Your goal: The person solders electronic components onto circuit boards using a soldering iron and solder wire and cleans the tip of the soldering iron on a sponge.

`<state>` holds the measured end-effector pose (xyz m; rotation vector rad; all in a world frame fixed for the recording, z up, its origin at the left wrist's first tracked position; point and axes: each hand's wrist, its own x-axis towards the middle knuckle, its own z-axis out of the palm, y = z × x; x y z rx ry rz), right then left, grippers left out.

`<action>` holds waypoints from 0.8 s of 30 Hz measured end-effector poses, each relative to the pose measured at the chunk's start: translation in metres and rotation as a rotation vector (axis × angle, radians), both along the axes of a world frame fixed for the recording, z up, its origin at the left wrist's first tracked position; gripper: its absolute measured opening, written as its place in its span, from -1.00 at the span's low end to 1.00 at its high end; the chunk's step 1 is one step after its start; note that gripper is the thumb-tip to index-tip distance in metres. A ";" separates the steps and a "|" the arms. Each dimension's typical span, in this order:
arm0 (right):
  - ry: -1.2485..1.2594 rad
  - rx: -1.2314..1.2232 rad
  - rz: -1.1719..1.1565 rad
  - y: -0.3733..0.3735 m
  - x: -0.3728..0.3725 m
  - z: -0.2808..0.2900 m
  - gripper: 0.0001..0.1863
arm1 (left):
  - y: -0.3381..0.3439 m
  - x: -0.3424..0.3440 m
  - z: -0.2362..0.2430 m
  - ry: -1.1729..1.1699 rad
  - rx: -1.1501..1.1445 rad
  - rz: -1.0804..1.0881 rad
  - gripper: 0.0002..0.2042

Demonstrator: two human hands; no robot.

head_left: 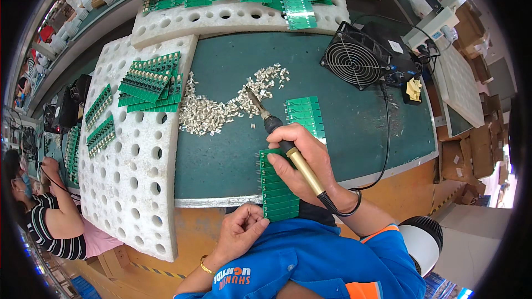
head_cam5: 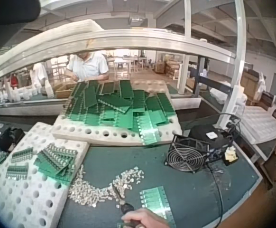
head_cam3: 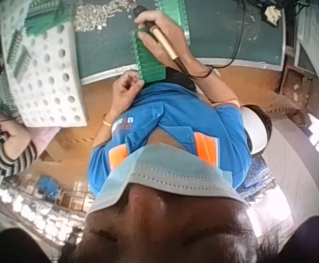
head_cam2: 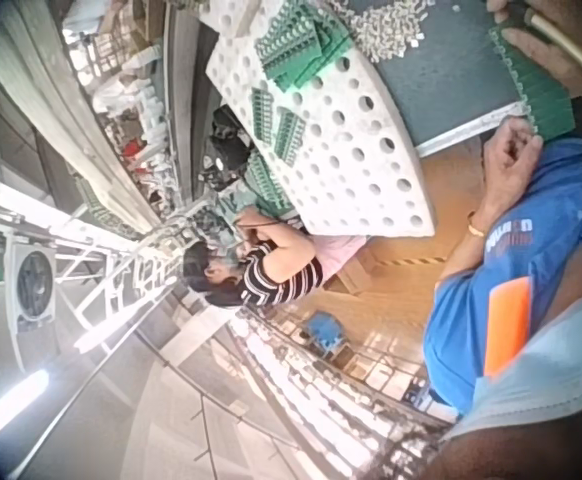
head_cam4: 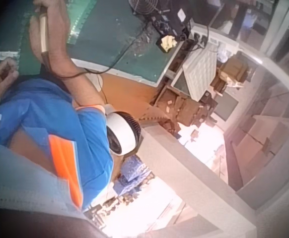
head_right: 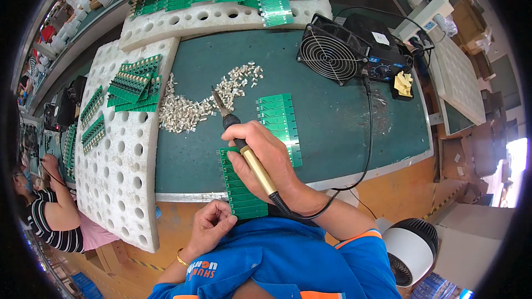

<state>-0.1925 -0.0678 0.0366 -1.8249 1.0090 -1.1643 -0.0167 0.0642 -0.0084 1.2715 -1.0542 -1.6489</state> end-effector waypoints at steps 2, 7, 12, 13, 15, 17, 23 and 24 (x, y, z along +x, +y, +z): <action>0.008 -0.025 -0.006 -0.001 0.001 0.001 -0.60 | -0.001 0.000 -0.001 0.003 -0.005 0.001 -0.88; 0.011 -0.054 -0.004 -0.002 0.001 0.001 -0.57 | -0.003 0.000 0.001 -0.003 -0.021 -0.002 -0.88; 0.004 -0.074 0.016 -0.002 0.001 0.004 -0.58 | -0.002 0.000 0.004 -0.010 -0.031 0.007 -0.88; 0.004 -0.078 0.015 -0.002 0.000 0.004 -0.58 | -0.002 -0.001 0.004 -0.005 -0.031 0.007 -0.88; -0.025 -0.102 0.028 -0.003 0.000 0.004 -0.58 | -0.001 -0.002 0.003 0.002 -0.031 0.004 -0.88; -0.025 -0.092 0.026 -0.003 -0.001 0.003 -0.60 | 0.001 -0.001 0.003 0.006 -0.030 0.003 -0.88; -0.026 -0.031 0.001 -0.002 -0.002 0.006 -0.70 | 0.000 0.001 0.007 -0.097 -0.060 -0.058 -0.87; -0.014 -0.019 -0.003 -0.002 -0.003 0.007 -0.72 | 0.000 0.001 0.007 -0.112 -0.083 -0.067 -0.86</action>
